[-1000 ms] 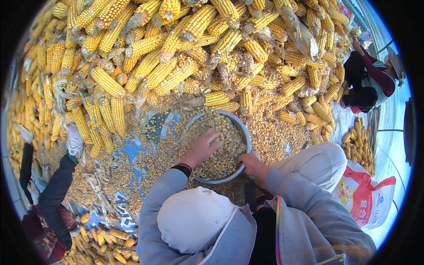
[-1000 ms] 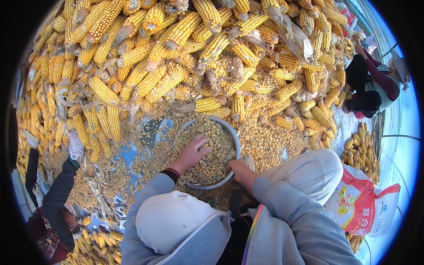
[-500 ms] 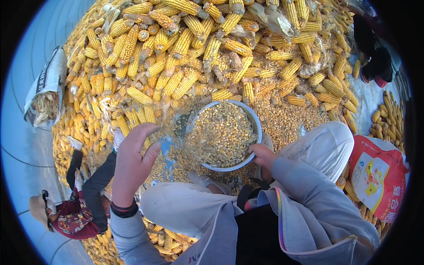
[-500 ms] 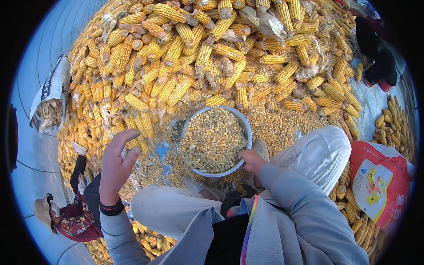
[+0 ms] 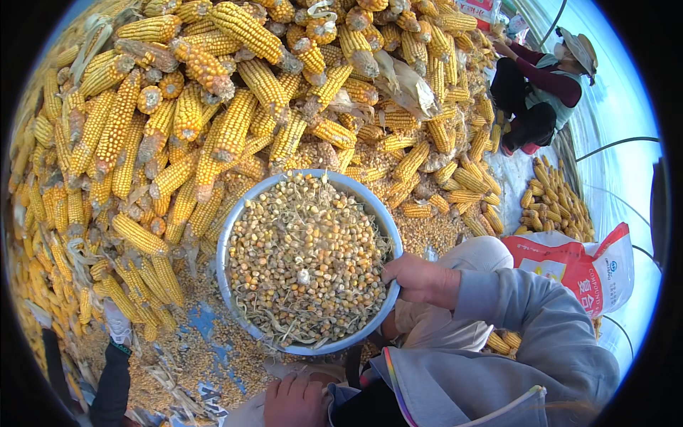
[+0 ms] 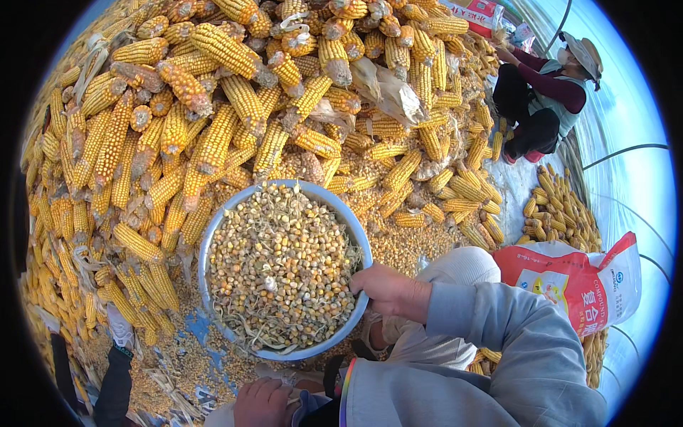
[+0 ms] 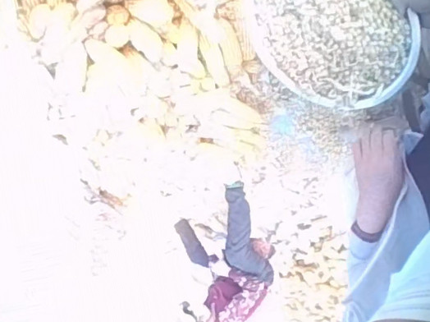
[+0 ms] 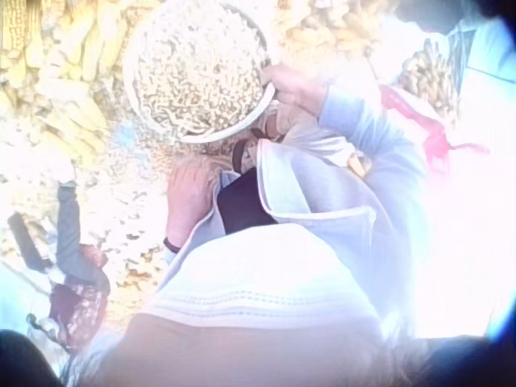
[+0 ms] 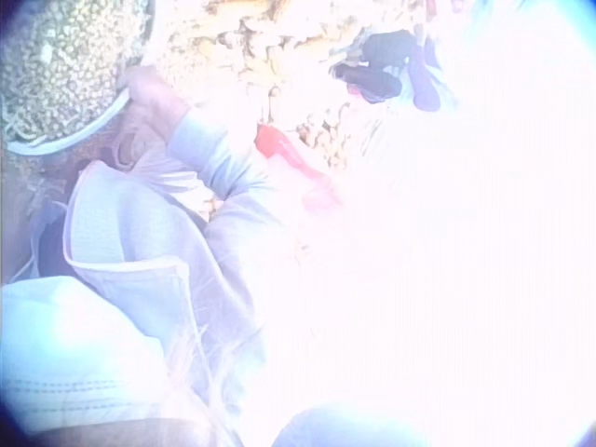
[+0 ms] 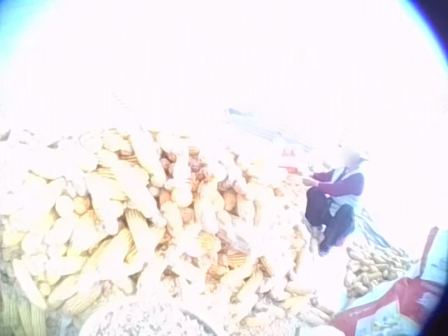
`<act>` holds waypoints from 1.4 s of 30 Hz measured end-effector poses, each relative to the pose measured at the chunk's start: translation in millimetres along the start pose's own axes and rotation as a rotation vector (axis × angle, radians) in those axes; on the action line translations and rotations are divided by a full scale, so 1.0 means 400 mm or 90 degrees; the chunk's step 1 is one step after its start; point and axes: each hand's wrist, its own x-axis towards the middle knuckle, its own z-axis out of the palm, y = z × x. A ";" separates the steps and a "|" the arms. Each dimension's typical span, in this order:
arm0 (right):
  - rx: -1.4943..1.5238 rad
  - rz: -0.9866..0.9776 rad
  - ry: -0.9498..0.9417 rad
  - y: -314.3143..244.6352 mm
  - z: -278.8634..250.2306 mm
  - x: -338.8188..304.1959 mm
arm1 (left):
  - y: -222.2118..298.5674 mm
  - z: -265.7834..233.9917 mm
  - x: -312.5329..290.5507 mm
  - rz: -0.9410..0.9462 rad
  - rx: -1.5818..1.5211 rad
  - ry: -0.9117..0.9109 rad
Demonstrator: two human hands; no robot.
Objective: The person shucks dried corn cobs by hand, removing husks and kernels, then scoops loose kernels into a metal bowl and pours them into a large sack. Other workers are visible nearby performing similar tasks.
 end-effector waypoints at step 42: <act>0.763 0.058 0.257 -0.147 -0.572 -1.033 | 0.292 -0.669 0.166 -0.334 0.130 -0.557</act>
